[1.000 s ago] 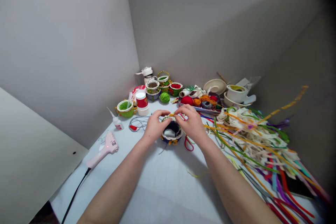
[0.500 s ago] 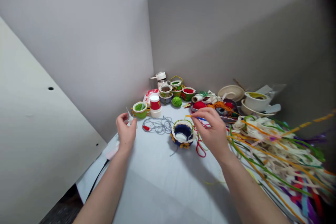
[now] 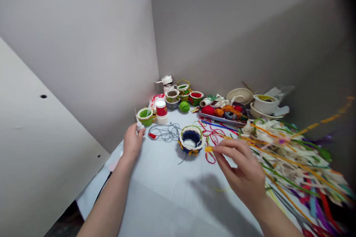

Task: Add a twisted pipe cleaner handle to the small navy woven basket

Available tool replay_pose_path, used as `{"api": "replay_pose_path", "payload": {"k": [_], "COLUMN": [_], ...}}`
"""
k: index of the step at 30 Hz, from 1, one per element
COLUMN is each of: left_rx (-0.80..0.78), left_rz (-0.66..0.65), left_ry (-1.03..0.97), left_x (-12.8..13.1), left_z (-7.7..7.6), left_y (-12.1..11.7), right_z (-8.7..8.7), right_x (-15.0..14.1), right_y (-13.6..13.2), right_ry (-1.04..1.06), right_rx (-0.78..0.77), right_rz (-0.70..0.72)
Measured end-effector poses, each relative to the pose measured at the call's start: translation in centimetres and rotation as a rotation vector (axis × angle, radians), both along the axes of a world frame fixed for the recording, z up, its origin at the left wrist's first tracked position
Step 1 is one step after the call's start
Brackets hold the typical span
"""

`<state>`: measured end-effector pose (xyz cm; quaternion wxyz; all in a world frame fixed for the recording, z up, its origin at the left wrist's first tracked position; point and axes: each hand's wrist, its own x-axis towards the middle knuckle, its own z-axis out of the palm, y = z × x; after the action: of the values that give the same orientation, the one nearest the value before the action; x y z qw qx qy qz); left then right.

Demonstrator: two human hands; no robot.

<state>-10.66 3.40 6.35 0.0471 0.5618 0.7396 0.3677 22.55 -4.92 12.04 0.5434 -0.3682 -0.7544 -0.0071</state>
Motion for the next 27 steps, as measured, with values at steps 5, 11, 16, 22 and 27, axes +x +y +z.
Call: {"api": "replay_pose_path", "payload": {"k": [5, 11, 16, 22, 27], "left_rx": [0.165, 0.082, 0.144, 0.203, 0.276], "left_rz": [-0.362, -0.766, -0.843, -0.865, -0.873], "left_ry": [0.023, 0.053, 0.070, 0.073, 0.080], "left_x": [3.7, 7.6, 8.8, 8.6, 8.4], "left_z": [2.1, 2.0, 1.3, 1.0, 0.9], "left_y": [-4.4, -8.1, -8.4, -8.1, -8.0], "right_z": [-1.1, -3.4, -5.0, -6.4, -6.9], "right_x": [1.4, 2.9, 3.7, 4.1, 4.2], "right_y": [-2.7, -5.0, -6.1, -6.1, -6.0], "right_ry": [-0.153, -0.121, -0.151, -0.150, -0.193], "right_rx": [0.146, 0.139, 0.143, 0.087, 0.063], "right_rz": [-0.066, -0.144, -0.160, -0.156, -0.144]}}
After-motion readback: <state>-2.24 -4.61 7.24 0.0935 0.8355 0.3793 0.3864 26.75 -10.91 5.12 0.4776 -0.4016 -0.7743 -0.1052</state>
